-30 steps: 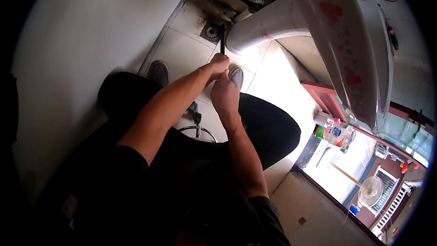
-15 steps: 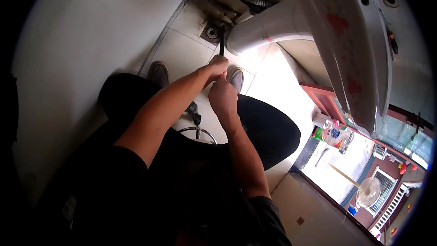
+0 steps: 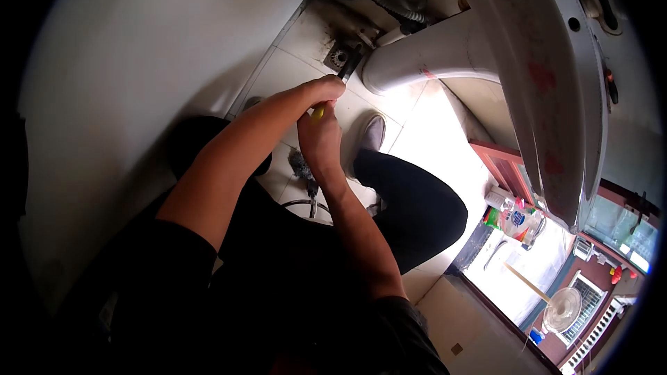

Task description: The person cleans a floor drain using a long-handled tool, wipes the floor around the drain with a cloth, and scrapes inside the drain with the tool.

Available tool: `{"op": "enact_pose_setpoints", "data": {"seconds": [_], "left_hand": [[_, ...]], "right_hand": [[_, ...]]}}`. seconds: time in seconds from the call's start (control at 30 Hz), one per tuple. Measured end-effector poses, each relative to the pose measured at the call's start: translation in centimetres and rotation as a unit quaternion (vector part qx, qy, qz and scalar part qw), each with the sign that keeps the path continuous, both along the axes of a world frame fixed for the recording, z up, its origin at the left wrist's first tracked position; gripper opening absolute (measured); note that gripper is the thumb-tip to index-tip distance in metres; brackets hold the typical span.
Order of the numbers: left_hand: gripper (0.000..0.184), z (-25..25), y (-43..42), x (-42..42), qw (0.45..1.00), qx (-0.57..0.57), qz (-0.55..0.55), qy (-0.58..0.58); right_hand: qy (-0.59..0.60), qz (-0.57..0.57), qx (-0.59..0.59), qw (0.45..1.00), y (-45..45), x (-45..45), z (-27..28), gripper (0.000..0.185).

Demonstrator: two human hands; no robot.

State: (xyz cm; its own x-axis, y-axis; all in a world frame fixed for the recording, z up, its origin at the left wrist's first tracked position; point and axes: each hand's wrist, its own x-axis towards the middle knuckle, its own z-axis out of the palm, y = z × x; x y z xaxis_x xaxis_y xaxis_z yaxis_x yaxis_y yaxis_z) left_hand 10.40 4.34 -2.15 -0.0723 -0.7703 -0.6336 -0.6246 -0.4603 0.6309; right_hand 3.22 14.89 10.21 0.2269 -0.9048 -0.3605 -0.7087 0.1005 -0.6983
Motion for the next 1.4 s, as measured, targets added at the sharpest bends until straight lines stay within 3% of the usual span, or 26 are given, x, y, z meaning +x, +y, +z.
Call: {"op": "enact_pose_setpoints", "data": {"seconds": [0.13,0.27,0.3,0.33,0.4,0.47,0.53,0.6,0.67,0.73,0.83,0.93,1.0,1.07,1.17,1.27,1.3,1.4], "left_hand": [[0.023,-0.4,-0.9,0.9,0.994,0.000,-0.109,-0.018],[0.024,-0.8,-0.8,1.4,0.993,-0.035,-0.115,-0.017],[0.020,-0.9,-1.3,1.8,0.998,0.022,-0.040,0.046],[0.029,-1.0,-1.9,2.3,0.991,0.076,0.036,0.107],[0.030,-1.1,-2.3,3.0,0.994,0.047,-0.017,0.093],[0.030,-1.4,-1.8,3.3,0.982,0.100,0.047,0.154],[0.031,1.2,-1.6,3.4,0.991,0.053,0.016,0.118],[0.031,0.7,-2.4,3.6,0.989,0.111,0.034,0.093],[0.034,-0.1,-2.2,3.7,0.995,0.047,-0.008,0.085],[0.033,-2.4,-1.7,3.1,0.993,0.067,0.049,0.089],[0.029,-3.6,0.1,2.2,0.982,0.101,0.132,0.087],[0.028,-1.4,2.2,3.0,0.971,0.128,0.183,0.091],[0.024,1.0,3.5,2.8,0.948,0.154,0.236,0.145],[0.025,2.7,4.5,2.2,0.954,0.148,0.218,0.144],[0.042,1.1,6.1,1.0,0.915,0.178,0.219,0.287],[0.036,0.4,7.3,-2.5,0.863,0.146,0.326,0.358],[0.033,0.2,7.5,-3.7,0.855,0.138,0.378,0.328],[0.032,0.8,10.2,-5.3,0.827,0.137,0.442,0.319]], "right_hand": [[0.020,-0.005,0.009,1.000,-0.8,1.0,-1.6,0.042],[0.031,0.000,0.011,0.999,-0.7,1.7,-0.6,0.044],[0.015,0.000,0.019,1.000,-1.1,2.0,-0.5,0.045],[-0.003,0.002,0.024,1.000,-1.7,2.4,-0.5,0.046],[0.003,0.000,0.015,1.000,-2.2,3.2,-1.1,0.046],[0.021,-0.008,0.025,0.999,-1.8,3.5,-1.3,0.046],[0.017,0.000,0.021,1.000,-2.0,3.5,-1.1,0.048],[-0.030,-0.010,0.024,0.999,-2.2,3.7,-0.2,0.049],[-0.015,-0.016,0.037,0.999,-2.3,3.8,-1.6,0.050],[0.041,0.035,0.038,0.998,-1.4,2.9,-2.9,0.051],[0.012,0.027,0.024,0.999,0.4,1.2,-1.6,0.045],[-0.015,0.036,0.026,0.999,1.4,-0.1,0.0,0.040],[0.039,0.073,0.023,0.996,1.7,-1.4,0.2,0.042],[0.044,0.085,0.033,0.995,1.1,-3.5,0.9,0.043],[0.089,0.151,0.003,0.984,0.2,-6.7,1.1,0.041],[0.063,0.182,-0.003,0.981,-0.7,-9.7,-0.9,0.044],[0.027,0.140,0.191,0.971,-1.2,-9.2,2.9,0.041],[0.034,0.095,0.269,0.958,-5.2,-10.9,-1.7,0.035]]}}
